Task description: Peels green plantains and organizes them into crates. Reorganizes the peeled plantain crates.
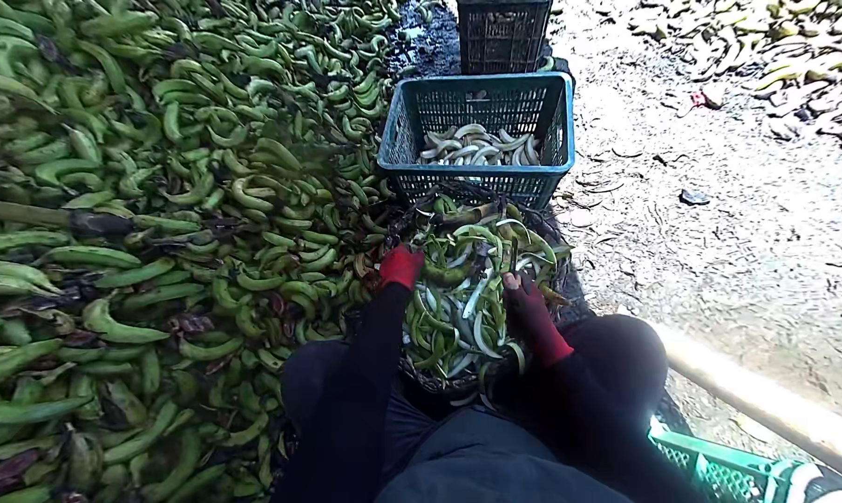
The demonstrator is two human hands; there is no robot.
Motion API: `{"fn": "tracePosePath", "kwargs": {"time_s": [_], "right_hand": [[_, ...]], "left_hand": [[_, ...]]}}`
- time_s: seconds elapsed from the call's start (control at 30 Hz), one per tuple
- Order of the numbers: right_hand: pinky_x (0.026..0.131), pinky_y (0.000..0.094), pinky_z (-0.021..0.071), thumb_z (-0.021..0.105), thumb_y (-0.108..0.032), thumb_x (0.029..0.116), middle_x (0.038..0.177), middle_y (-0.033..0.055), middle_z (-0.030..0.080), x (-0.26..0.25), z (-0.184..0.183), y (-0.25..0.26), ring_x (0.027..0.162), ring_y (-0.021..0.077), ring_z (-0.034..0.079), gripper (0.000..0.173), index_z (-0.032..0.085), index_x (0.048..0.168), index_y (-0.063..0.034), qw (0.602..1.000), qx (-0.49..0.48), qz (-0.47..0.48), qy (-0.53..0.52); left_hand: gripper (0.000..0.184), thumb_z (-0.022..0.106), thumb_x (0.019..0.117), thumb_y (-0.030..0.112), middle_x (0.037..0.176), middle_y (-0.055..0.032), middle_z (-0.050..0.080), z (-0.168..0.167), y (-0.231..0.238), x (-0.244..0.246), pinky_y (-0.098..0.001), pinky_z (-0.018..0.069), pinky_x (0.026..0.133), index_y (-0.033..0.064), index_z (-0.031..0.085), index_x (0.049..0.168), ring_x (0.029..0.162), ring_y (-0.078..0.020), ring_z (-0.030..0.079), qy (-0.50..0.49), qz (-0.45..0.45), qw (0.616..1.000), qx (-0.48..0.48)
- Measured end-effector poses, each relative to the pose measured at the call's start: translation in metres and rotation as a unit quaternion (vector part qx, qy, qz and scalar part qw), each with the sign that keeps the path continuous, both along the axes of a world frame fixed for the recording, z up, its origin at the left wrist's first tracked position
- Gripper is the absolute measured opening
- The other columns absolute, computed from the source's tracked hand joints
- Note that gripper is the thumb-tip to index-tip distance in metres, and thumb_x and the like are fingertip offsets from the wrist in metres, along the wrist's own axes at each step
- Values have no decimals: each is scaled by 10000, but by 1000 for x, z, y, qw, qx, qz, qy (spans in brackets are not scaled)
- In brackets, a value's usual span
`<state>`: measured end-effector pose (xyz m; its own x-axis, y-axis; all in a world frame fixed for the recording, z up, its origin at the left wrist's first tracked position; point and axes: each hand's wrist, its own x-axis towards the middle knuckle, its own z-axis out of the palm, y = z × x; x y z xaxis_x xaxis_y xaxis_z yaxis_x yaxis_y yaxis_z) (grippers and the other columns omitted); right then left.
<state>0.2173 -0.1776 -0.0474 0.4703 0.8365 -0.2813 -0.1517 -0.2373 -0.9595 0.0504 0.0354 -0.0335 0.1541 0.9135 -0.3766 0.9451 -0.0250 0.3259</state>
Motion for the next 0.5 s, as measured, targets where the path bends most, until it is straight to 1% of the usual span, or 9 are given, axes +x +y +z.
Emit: {"fn": "tracePosePath", "kwargs": {"time_s": [0.03,0.07,0.1,0.17,0.27,0.33,0.43,0.5], "right_hand": [[604,298,479,601,-490,987,798,14,553,-1,-1,2,636,95,515,494,578,1265,-83,1000,10,0,7],[604,294,483,635,-473,976,808,18,566,-2,-1,3,639,95,522,486,584,1266,-86,1000,16,3,14],[603,286,483,642,-463,974,805,13,564,-2,-2,4,635,90,522,479,586,1261,-84,1000,23,3,19],[620,270,493,626,-450,986,824,8,567,0,0,4,655,77,533,467,578,1257,-73,999,28,0,33],[627,261,494,602,-426,1009,825,9,572,-1,0,1,666,72,543,431,588,1244,-65,999,15,-9,39],[646,270,496,593,-450,1010,832,9,575,0,-2,0,684,76,547,440,594,1231,-70,999,12,-8,35],[632,277,496,592,-453,1005,798,3,563,0,-5,-2,656,85,540,445,593,1221,-64,999,19,-7,37],[638,272,502,598,-435,1003,806,7,566,1,-4,-2,656,83,544,445,586,1232,-53,999,16,2,35]], "left_hand": [[579,550,1004,510,1272,-257,647,-2,1,5,-662,452,1021,8,636,1280,1230,-428,604,9,1,1000,-26],[616,562,994,517,1289,-271,633,-6,2,9,-667,451,1022,-14,611,1304,1241,-438,595,19,1,999,-47],[621,572,991,504,1290,-280,629,-8,3,16,-664,459,1016,-31,600,1305,1236,-439,599,32,3,998,-61],[588,590,990,445,1294,-286,626,-10,5,29,-649,473,1004,-51,586,1307,1229,-431,607,54,10,996,-71],[620,602,986,404,1346,-276,599,-18,9,34,-619,472,1026,-51,504,1396,1260,-415,592,62,33,994,-79],[648,601,986,407,1354,-279,591,-22,10,35,-605,473,1033,-63,477,1415,1267,-412,587,61,46,994,-79],[646,592,997,407,1330,-301,597,-26,7,35,-609,474,1029,-111,504,1372,1247,-419,597,38,68,994,-78],[752,621,964,451,1323,-291,604,-27,1,37,-597,489,1019,-99,421,1438,1227,-409,614,21,104,992,-65]]}}
